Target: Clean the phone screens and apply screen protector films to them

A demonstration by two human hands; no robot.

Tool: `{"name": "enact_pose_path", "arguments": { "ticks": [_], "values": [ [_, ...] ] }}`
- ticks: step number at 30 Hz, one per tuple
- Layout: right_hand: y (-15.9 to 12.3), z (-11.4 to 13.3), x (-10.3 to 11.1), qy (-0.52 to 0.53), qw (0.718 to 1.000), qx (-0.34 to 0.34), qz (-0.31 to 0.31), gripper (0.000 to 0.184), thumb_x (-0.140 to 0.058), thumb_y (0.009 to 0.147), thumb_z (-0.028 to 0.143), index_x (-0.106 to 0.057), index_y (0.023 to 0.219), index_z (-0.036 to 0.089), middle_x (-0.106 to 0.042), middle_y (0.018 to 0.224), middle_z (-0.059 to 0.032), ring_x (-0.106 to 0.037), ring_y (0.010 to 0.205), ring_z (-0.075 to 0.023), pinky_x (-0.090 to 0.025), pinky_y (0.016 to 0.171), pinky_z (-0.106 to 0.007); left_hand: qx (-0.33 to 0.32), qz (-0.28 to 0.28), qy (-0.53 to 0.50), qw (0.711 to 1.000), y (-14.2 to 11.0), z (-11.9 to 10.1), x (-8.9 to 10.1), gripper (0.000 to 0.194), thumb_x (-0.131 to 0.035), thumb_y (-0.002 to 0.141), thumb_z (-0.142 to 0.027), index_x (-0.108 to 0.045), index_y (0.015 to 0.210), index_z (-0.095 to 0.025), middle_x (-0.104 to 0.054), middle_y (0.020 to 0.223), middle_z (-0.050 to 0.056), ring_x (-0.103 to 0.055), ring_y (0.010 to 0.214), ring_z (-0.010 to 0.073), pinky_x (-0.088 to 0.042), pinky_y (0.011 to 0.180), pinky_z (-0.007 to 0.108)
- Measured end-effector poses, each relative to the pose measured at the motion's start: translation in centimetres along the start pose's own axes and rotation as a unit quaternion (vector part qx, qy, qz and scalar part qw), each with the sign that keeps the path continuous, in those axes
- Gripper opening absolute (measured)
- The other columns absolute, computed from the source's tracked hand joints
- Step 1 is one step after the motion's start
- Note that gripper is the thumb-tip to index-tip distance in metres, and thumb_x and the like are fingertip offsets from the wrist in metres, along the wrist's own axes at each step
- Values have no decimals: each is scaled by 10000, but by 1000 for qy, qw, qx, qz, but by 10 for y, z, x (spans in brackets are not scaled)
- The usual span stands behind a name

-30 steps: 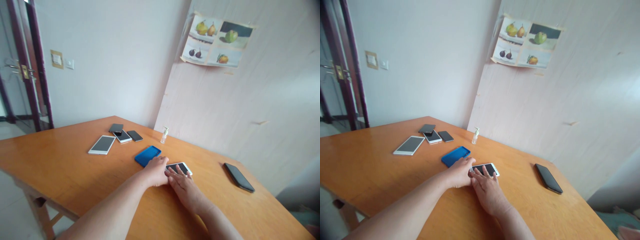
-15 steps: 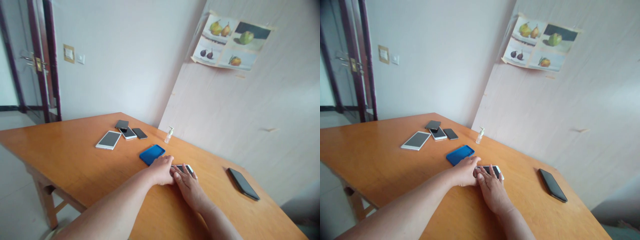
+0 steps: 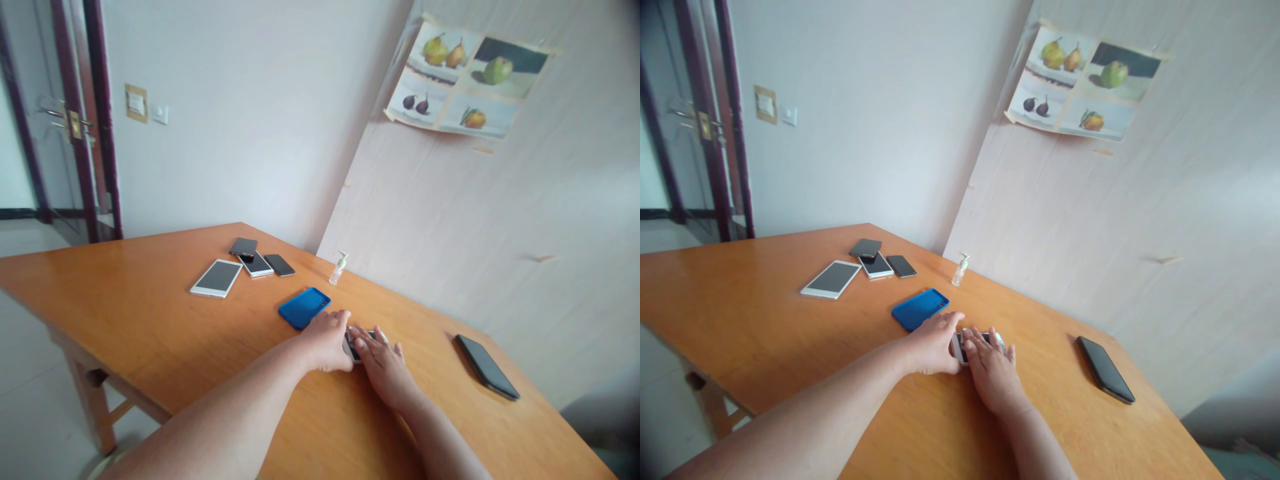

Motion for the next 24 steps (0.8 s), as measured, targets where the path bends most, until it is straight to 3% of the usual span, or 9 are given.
{"name": "enact_pose_path", "arguments": {
  "ticks": [3,6,8,12,14,16,19,21,24],
  "values": [
    [10,-38,5,-13,992,-124,-25,572,-144,968,581,-367,1456,382,-320,1549,33,-85,1469,-333,-88,1060,-751,6,15,7,1000,0,-1,1,921,-710,533,-431,-399,1355,-155,-590,1282,151,-555,1163,345,-472,939,394],
    [11,-53,7,-26,984,-173,-32,591,-160,964,577,-332,1481,347,-308,1555,11,-71,1467,-353,-92,1047,-765,10,16,11,1000,0,-2,2,936,-716,535,-443,-387,1364,-158,-576,1299,153,-541,1181,346,-463,952,400],
    [7,-41,6,-35,989,-139,-32,583,-171,969,568,-358,1471,338,-311,1554,12,-52,1471,-340,-68,1063,-752,5,15,10,1000,-1,-2,2,903,-714,540,-435,-406,1343,-160,-583,1289,151,-543,1177,347,-462,953,405],
    [-3,5,-1,-1,1000,16,4,573,-140,978,572,-398,1447,367,-331,1545,29,-78,1477,-281,-45,1125,-666,-10,-3,3,1000,-2,-3,2,805,-659,606,-415,-420,1325,-143,-612,1242,153,-568,1149,333,-463,951,402],
    [-4,15,-2,15,998,54,21,583,-129,975,588,-387,1452,373,-332,1545,27,-86,1477,-276,-35,1135,-647,-10,-9,1,1000,-2,-3,2,785,-630,637,-406,-405,1337,-132,-617,1234,156,-573,1148,326,-461,955,400],
    [-2,9,0,9,1000,25,13,583,-130,975,587,-389,1450,372,-331,1545,30,-77,1477,-289,-31,1118,-678,-6,-4,3,1000,-2,-3,2,811,-646,621,-416,-398,1341,-138,-608,1253,156,-567,1159,329,-463,953,398],
    [4,-18,6,-18,996,-87,-21,574,-145,978,566,-379,1457,353,-308,1553,33,-67,1472,-329,-45,1066,-751,-3,13,9,1000,-1,-3,2,891,-698,561,-452,-393,1343,-151,-578,1302,158,-549,1184,343,-459,964,400],
    [4,-27,8,-29,991,-128,-33,572,-152,980,553,-360,1468,340,-291,1560,27,-60,1471,-340,-47,1053,-765,-4,19,11,1000,0,-3,2,922,-709,546,-457,-387,1352,-145,-563,1321,164,-539,1198,350,-454,976,405],
    [-1,-12,5,-15,997,-70,-16,568,-143,983,554,-378,1459,351,-302,1557,23,-46,1476,-314,-37,1083,-728,-1,15,9,1000,-1,-3,3,919,-692,572,-451,-374,1372,-129,-572,1308,171,-542,1195,352,-452,978,409]
  ]
}}
Point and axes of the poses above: each hand's wrist, its own y-axis towards the middle knuckle, its own x-axis out of the back of the hand, z = x × y, the point moved 3 cm from there along y, towards the middle knuckle
